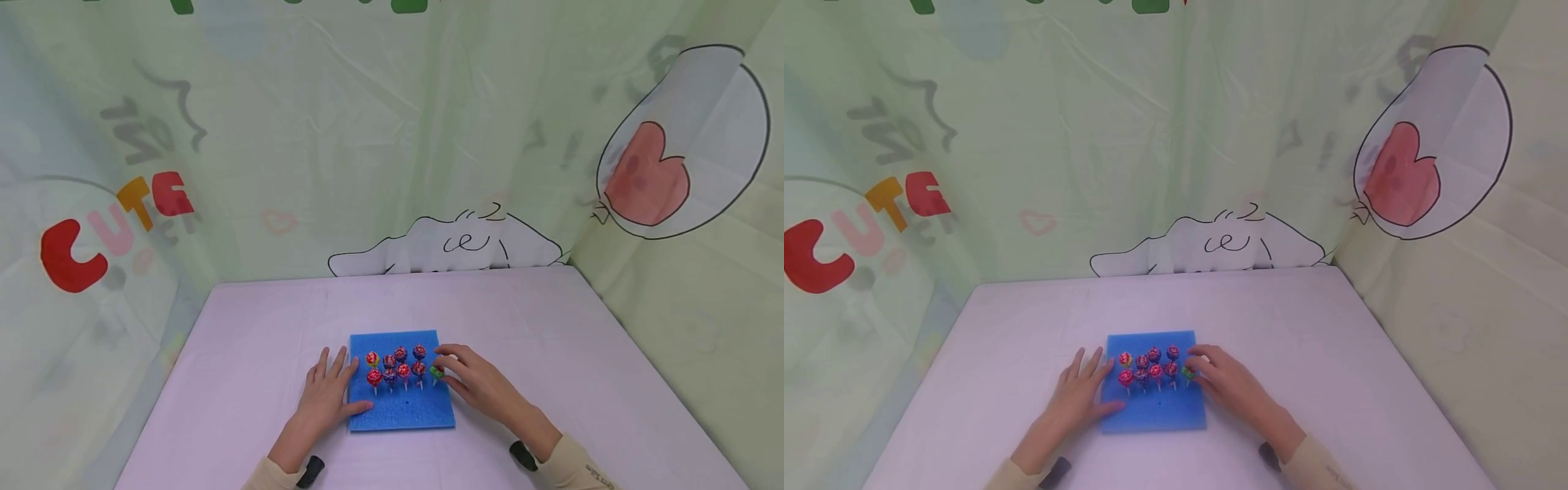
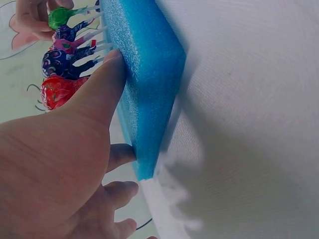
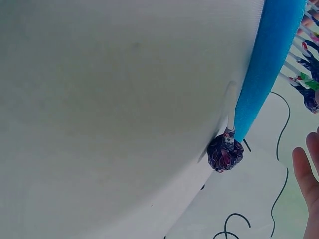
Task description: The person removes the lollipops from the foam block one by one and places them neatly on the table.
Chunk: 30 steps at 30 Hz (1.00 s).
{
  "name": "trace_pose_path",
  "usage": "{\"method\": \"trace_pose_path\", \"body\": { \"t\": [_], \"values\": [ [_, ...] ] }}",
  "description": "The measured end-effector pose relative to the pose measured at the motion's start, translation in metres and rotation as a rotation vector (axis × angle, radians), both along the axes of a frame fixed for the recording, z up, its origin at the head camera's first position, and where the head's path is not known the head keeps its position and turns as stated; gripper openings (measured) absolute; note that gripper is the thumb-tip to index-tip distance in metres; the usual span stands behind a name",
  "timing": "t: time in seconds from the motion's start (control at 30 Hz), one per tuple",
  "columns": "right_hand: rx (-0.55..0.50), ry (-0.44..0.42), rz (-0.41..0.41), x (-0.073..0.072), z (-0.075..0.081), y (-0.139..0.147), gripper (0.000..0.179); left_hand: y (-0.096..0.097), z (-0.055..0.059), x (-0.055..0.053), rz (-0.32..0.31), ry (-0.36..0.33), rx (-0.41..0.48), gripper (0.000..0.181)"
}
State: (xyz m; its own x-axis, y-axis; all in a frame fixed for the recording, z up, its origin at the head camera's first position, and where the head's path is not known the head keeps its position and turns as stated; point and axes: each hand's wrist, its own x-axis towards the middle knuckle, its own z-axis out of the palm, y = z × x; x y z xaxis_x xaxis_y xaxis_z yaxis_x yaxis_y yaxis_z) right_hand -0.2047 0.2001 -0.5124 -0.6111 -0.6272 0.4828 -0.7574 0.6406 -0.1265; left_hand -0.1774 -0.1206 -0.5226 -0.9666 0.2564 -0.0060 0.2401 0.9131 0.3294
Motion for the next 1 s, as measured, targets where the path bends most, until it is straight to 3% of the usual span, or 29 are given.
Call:
{"method": "trace_pose_path", "body": {
  "t": [0.47, 1.0],
  "values": [
    [0.008, -0.029, -0.038, 0.001, 0.006, -0.003, 0.043, -0.001, 0.002, 0.001, -0.001, 0.002, 0.023, 0.089],
    [0.014, -0.020, -0.017, -0.005, 0.013, -0.004, 0.042, -0.001, -0.001, -0.001, 0.006, -0.016, 0.006, 0.090]
  ]
}}
